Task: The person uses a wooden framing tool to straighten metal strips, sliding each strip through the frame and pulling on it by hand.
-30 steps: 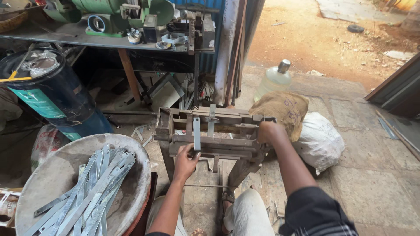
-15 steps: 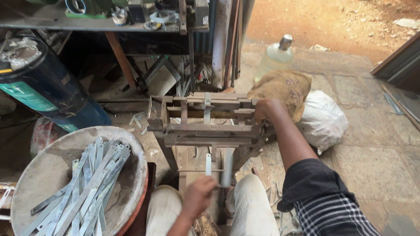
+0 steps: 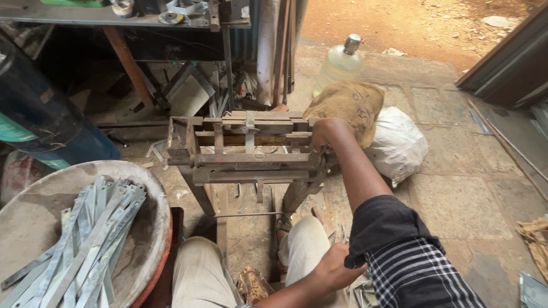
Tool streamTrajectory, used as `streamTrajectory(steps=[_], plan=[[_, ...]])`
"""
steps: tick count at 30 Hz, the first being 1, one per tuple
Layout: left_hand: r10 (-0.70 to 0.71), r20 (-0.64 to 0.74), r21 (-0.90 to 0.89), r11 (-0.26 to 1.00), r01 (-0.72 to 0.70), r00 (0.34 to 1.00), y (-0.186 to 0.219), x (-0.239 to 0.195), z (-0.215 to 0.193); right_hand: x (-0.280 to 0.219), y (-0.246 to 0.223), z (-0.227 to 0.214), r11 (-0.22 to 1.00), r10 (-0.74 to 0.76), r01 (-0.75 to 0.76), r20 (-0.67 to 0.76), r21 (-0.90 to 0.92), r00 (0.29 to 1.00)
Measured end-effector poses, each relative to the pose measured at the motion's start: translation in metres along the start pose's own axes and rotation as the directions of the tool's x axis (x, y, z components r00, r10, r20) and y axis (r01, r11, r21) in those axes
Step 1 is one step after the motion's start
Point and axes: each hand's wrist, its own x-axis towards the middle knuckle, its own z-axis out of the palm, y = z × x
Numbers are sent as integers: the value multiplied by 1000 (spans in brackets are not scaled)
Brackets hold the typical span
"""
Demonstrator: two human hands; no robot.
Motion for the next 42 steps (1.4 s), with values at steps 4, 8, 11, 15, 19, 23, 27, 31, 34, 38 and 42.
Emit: streamTrajectory(steps=[4, 8, 11, 15, 19, 23, 27, 31, 34, 38, 42], plan=[[124, -18, 184, 976, -119, 992, -13, 19, 19, 2, 1, 0, 998, -57, 56, -21, -22, 998], [260, 5, 466, 854, -232, 966, -26, -9, -5, 21, 0, 2, 998, -59, 59, -27, 0, 998], [250, -157, 453, 878, -156, 955, -47, -57, -62, 38, 10, 4, 994, -111, 110, -11, -20, 994], [356, -517, 565, 825, -3, 779, -81, -138, -190, 46, 9, 5, 975, -212, 209, -42, -78, 976], [-15, -904, 317, 647, 693, 427, -78, -251, -282, 31, 13, 5, 985, -172, 170, -110, -21, 979], [87, -975, 222, 277, 935, 205, -64, -316, -312, 15, 10, 3, 987, -162, 161, -112, -15, 980], [69, -987, 151, 81, 985, 146, -65, -344, -322, 10, 10, 3, 984, -173, 176, -94, 26, 980], [30, -986, 164, 132, 978, 162, -79, -348, -323, 9, 12, 7, 985, -168, 170, -93, 13, 981], [21, -985, 170, 100, 980, 169, -83, -348, -324, 5, 9, 7, 988, -151, 151, -103, -2, 983], [25, -987, 162, 84, 983, 160, -80, -341, -327, -7, 7, 6, 996, -94, 94, -99, 2, 991], [31, -968, 251, 8, 968, 251, -75, -336, -330, -18, 5, 5, 997, -82, 83, -84, 2, 993]])
